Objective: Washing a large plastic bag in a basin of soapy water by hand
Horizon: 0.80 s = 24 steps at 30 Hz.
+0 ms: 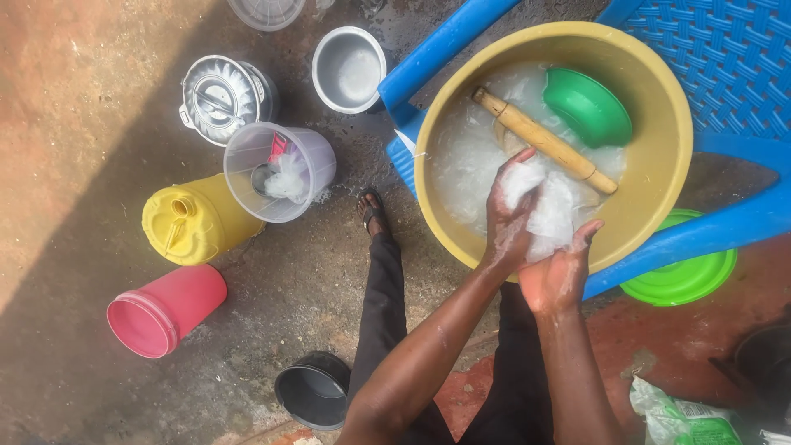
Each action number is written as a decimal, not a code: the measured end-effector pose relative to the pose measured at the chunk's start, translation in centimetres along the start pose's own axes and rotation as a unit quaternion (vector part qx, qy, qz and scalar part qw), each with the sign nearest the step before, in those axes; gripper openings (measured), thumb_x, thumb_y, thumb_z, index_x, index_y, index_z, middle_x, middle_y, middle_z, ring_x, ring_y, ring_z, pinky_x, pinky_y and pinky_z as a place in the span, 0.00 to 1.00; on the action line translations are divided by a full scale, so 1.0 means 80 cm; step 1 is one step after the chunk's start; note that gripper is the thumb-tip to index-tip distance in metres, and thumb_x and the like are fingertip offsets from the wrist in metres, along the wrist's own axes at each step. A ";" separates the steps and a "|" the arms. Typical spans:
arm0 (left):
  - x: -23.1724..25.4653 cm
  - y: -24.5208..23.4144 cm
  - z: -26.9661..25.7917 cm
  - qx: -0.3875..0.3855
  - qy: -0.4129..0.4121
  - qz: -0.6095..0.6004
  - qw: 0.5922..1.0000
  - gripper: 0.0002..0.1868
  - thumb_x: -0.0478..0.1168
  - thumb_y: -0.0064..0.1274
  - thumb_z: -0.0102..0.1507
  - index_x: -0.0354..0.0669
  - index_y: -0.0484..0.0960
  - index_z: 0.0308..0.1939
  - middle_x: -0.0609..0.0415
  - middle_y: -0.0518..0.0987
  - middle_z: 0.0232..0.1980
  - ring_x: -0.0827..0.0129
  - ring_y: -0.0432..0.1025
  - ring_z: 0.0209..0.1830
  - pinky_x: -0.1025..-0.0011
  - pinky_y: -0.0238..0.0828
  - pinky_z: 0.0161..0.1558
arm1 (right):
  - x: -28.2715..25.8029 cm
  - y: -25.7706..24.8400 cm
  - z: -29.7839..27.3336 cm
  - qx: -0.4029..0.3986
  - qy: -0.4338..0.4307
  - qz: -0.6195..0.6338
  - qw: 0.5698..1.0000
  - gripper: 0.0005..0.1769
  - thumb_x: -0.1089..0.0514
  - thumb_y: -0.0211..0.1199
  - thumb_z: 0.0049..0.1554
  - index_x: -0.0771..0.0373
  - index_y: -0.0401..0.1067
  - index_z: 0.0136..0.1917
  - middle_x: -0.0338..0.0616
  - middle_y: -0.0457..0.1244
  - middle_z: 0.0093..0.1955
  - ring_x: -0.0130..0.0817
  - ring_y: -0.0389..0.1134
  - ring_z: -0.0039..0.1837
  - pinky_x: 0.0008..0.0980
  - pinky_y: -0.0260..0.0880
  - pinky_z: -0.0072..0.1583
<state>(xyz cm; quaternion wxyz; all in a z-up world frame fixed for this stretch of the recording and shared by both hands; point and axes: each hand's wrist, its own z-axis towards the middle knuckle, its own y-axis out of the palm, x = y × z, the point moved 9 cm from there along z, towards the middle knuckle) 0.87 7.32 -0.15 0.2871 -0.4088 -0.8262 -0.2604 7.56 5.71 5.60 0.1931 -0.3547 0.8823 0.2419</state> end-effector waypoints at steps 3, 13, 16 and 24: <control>0.053 0.029 -0.037 -0.114 0.364 0.151 0.912 0.21 0.49 0.36 0.65 0.49 0.61 0.60 0.51 0.69 0.57 0.61 0.64 0.59 0.59 0.61 0.60 | -0.011 -0.003 0.004 -0.008 -0.072 -0.046 0.996 0.47 0.30 0.49 0.48 0.54 0.34 0.69 0.48 0.32 0.71 0.42 0.35 0.73 0.57 0.34 0.68; 0.024 0.041 -0.026 -0.227 0.074 0.186 0.953 0.25 0.62 0.41 0.60 0.59 0.66 0.57 0.47 0.66 0.58 0.51 0.59 0.63 0.56 0.51 0.63 | -0.052 -0.020 -0.005 -0.027 -0.406 -0.316 0.857 0.09 0.63 0.50 0.58 0.63 0.58 0.53 0.43 0.50 0.49 0.31 0.53 0.56 0.36 0.51 0.61; 0.022 0.036 -0.008 -0.175 0.070 0.155 0.970 0.16 0.58 0.42 0.62 0.58 0.71 0.48 0.53 0.70 0.48 0.63 0.64 0.53 0.65 0.55 0.59 | -0.060 -0.022 -0.010 -0.025 -0.469 -0.384 0.795 0.03 0.67 0.53 0.59 0.66 0.62 0.47 0.44 0.54 0.44 0.33 0.58 0.51 0.34 0.56 0.58; -0.046 0.035 0.084 -0.133 0.026 0.085 0.987 0.19 0.59 0.47 0.62 0.53 0.78 0.24 0.59 0.75 0.25 0.78 0.67 0.30 0.75 0.63 0.36 | -0.081 0.029 0.006 -0.073 -0.539 -0.438 0.716 0.07 0.63 0.60 0.57 0.66 0.65 0.39 0.45 0.56 0.34 0.37 0.61 0.40 0.33 0.60 0.45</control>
